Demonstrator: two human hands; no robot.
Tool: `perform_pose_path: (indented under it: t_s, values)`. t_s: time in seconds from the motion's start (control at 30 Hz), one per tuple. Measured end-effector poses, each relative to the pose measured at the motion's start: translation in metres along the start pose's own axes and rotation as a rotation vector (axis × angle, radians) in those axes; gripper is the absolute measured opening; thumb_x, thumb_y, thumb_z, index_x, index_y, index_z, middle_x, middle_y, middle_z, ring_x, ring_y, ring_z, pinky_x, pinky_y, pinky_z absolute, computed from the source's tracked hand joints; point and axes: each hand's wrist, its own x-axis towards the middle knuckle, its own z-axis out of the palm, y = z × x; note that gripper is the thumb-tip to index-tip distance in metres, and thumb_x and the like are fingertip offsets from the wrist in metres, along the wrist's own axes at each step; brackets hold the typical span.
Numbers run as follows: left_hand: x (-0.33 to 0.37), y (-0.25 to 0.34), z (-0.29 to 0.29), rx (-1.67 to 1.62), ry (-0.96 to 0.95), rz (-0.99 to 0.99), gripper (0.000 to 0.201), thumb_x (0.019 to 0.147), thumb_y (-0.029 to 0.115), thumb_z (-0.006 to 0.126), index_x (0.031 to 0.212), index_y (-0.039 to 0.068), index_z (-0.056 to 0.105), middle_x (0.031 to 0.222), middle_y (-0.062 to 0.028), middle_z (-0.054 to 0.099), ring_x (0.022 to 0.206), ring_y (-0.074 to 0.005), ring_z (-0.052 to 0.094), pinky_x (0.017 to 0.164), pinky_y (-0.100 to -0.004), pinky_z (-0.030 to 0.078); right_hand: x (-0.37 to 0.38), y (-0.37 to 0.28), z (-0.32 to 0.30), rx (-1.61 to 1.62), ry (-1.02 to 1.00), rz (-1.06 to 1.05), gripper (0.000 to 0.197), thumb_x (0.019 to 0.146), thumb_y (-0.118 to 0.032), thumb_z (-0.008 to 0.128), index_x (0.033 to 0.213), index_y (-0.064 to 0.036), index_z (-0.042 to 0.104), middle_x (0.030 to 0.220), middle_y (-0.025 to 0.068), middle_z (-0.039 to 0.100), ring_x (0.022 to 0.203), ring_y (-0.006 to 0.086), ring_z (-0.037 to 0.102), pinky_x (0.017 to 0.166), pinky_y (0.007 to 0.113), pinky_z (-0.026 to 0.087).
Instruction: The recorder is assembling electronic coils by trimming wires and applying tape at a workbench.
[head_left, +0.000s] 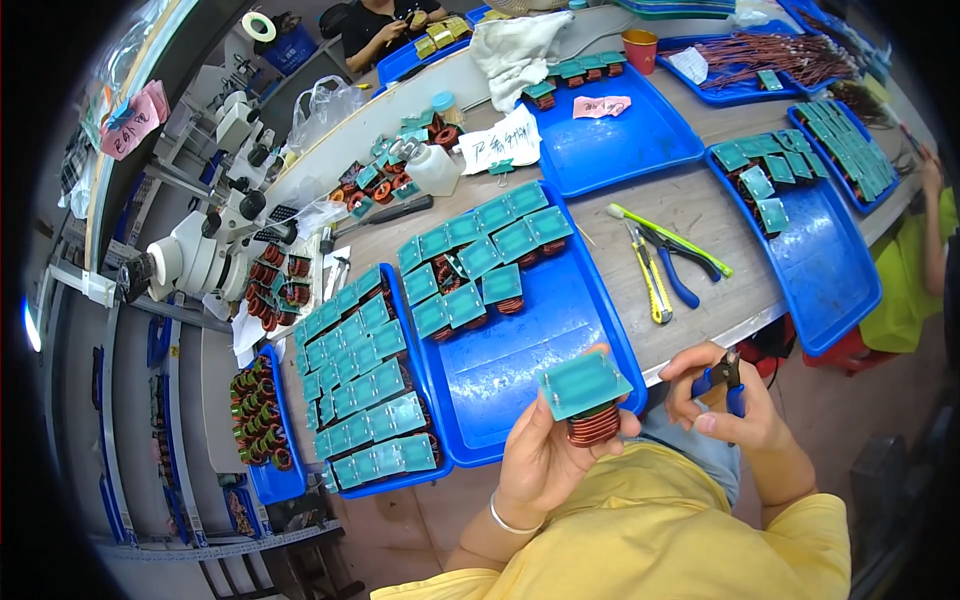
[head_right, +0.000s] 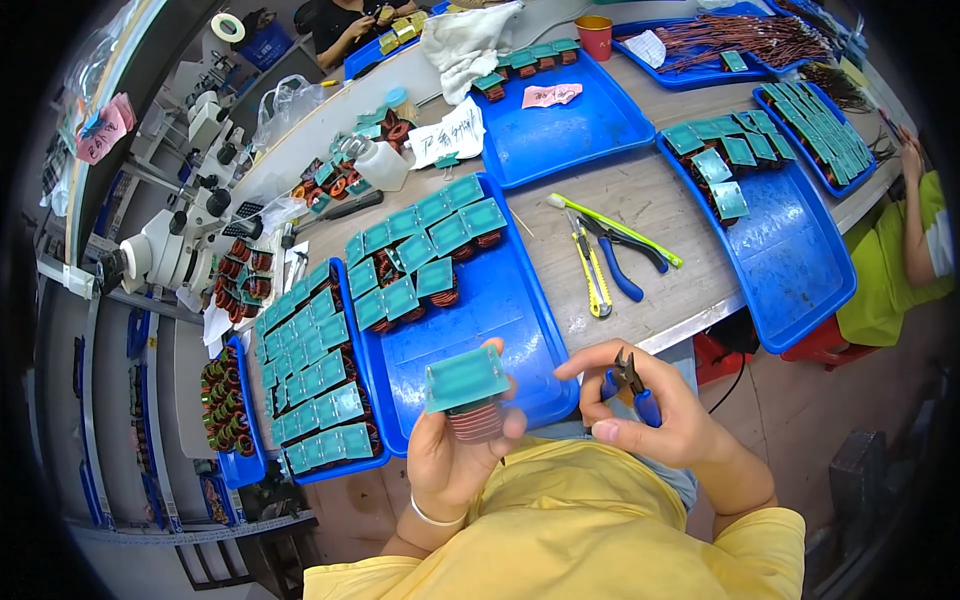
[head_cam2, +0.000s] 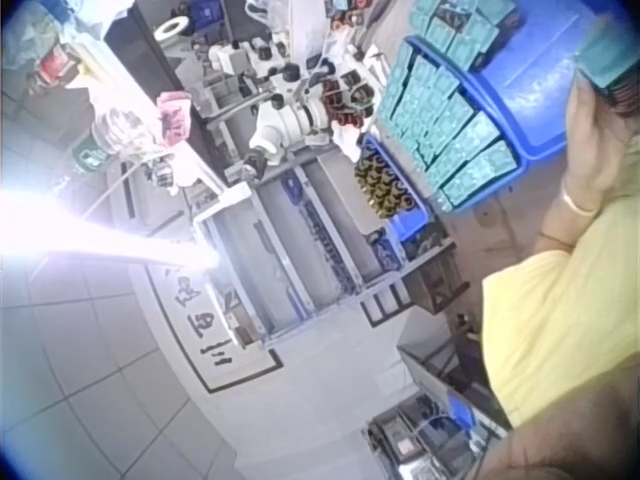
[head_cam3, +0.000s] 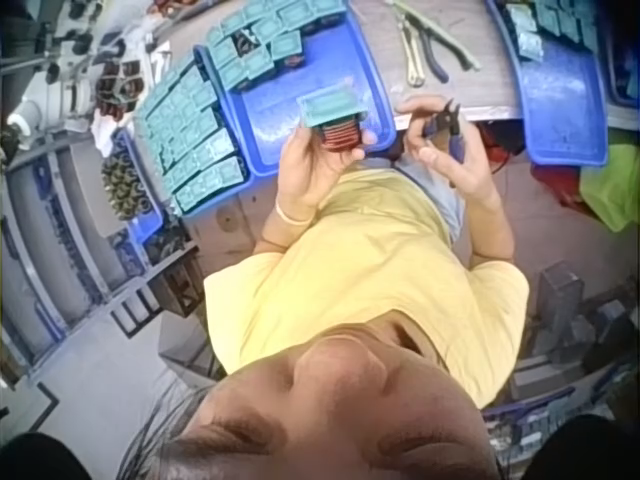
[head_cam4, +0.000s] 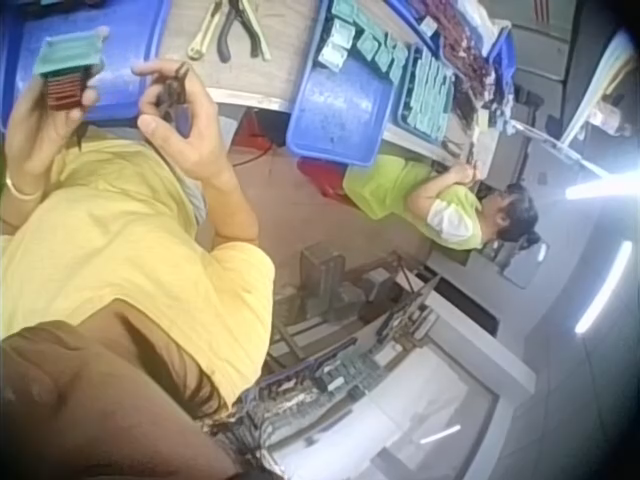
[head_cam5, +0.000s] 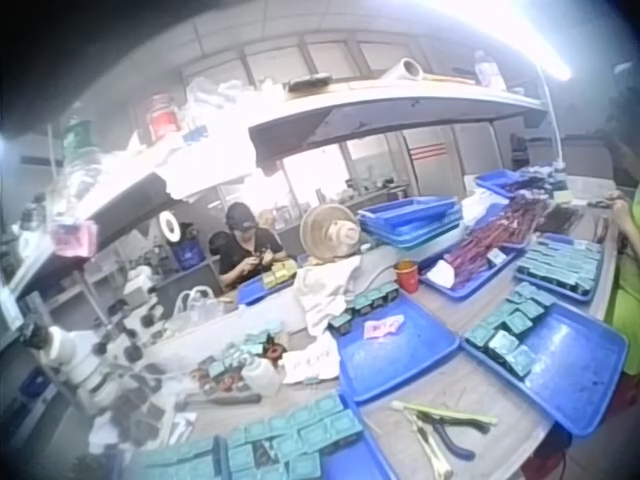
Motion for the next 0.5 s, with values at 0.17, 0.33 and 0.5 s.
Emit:
perform_pose_path:
  t_s: [0.17,0.33,0.5]
  values:
    - [0.003,-0.004,0.013,0.032,0.005,0.078,0.046,0.095,0.026,0.034,0.133,0.001,0.033,0.137,-0.0178,0.034,0.111,-0.0278,0.048,0.060,-0.0268,0.041,0.000,-0.002,0.000,-0.005,-0.005,0.013,0.043,0.074,-0.007,0.058,0.114,0.0044,0.047,0.072,0.0028,0.049,0.067,0.0080,0.046,0.066,0.023,0.039]
    - [0.009,-0.002,0.011,-0.225,-0.100,-0.026,0.042,0.095,0.023,0.030,0.128,-0.001,0.041,0.137,-0.0171,0.034,0.094,-0.0227,0.051,0.050,-0.0228,0.040,0.000,-0.004,-0.001,-0.009,0.006,0.011,0.042,0.075,-0.008,0.059,0.114,0.0044,0.047,0.072,0.0030,0.049,0.067,0.0080,0.046,0.066,0.023,0.039]
    - [0.003,0.004,0.008,-0.246,-0.065,-0.088,0.050,0.096,0.034,0.028,0.133,0.000,0.029,0.104,-0.0123,0.047,0.058,-0.0166,0.047,0.048,-0.0229,0.038,0.007,-0.004,0.003,0.013,-0.028,0.013,0.042,0.075,-0.008,0.059,0.113,0.0042,0.047,0.072,0.0026,0.049,0.067,0.0079,0.046,0.066,0.023,0.039]
